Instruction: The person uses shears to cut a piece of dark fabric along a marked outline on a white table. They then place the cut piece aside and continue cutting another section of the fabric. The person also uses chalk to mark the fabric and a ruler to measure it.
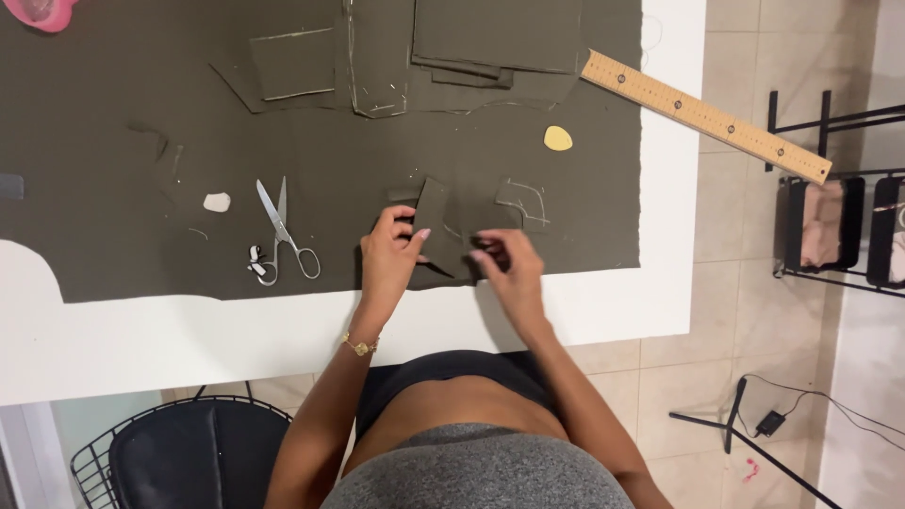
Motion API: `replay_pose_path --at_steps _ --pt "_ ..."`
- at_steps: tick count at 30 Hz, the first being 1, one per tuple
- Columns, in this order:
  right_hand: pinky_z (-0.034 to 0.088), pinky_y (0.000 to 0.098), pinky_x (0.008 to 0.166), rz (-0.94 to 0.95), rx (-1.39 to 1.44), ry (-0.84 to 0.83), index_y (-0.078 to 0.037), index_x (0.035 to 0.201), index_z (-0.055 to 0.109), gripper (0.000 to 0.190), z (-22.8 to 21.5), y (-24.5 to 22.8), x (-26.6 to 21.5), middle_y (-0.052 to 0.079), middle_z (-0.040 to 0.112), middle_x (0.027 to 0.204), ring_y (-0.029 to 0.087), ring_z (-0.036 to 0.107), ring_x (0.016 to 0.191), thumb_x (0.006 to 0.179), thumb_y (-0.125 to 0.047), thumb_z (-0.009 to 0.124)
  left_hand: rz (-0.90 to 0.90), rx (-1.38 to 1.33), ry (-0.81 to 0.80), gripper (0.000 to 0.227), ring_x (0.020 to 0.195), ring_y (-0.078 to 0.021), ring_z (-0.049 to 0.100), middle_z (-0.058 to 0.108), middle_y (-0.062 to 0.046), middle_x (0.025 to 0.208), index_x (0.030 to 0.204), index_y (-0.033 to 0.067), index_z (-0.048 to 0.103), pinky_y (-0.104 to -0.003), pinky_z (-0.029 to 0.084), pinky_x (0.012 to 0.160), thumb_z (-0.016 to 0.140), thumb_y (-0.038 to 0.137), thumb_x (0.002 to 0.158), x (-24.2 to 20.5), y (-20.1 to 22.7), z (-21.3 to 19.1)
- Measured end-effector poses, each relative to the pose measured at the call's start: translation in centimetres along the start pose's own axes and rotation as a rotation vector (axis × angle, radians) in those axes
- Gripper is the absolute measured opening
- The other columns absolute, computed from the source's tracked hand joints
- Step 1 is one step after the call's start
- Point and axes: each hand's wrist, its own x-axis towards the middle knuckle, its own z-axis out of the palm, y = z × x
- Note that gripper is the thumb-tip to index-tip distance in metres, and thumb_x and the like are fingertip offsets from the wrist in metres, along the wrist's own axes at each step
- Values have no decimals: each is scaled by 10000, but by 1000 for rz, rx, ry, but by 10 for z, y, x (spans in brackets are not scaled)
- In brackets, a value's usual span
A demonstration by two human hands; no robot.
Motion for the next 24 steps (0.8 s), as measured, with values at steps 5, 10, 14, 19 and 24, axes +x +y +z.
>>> replay_pose_path --at_steps 5,10,14,19,24 --pt "607 377 852 106 -21 -101 -118 1285 716 477 11 -5 6 50 746 1063 220 713 975 887 -269 930 -104 -216 30 372 768 -261 816 779 -208 1001 1298 35 587 -341 735 668 782 48 981 1 -22 12" --pt "590 377 789 188 44 -140 -83 1284 699 488 7 -6 15 70 743 976 207 694 893 897 -266 933 -100 -300 95 339 816 -214 789 766 -182 1008 1261 47 526 -322 732 708 760 68 1015 -6 -35 20" --pt "581 369 759 226 37 -131 -90 1288 694 417 6 -8 15 61 742 921 196 697 838 922 -143 886 -62 -171 70 366 713 -231 792 747 -180 980 1282 29 504 -307 720 635 755 94 1023 -18 -12 18" --pt "574 343 728 226 7 -84 -94 1286 685 437 7 -6 17 48 744 872 186 686 779 901 -91 891 12 -30 33 463 592 -308 771 730 -252 961 1370 -43 455 -351 683 510 745 64 1025 -13 25 5" --pt "578 389 744 193 -53 -54 -111 1294 687 464 16 -4 20 60 754 890 225 687 773 885 -116 906 162 220 57 388 524 -235 712 701 -165 917 1339 -34 510 -307 604 375 724 3 1017 8 2 7"
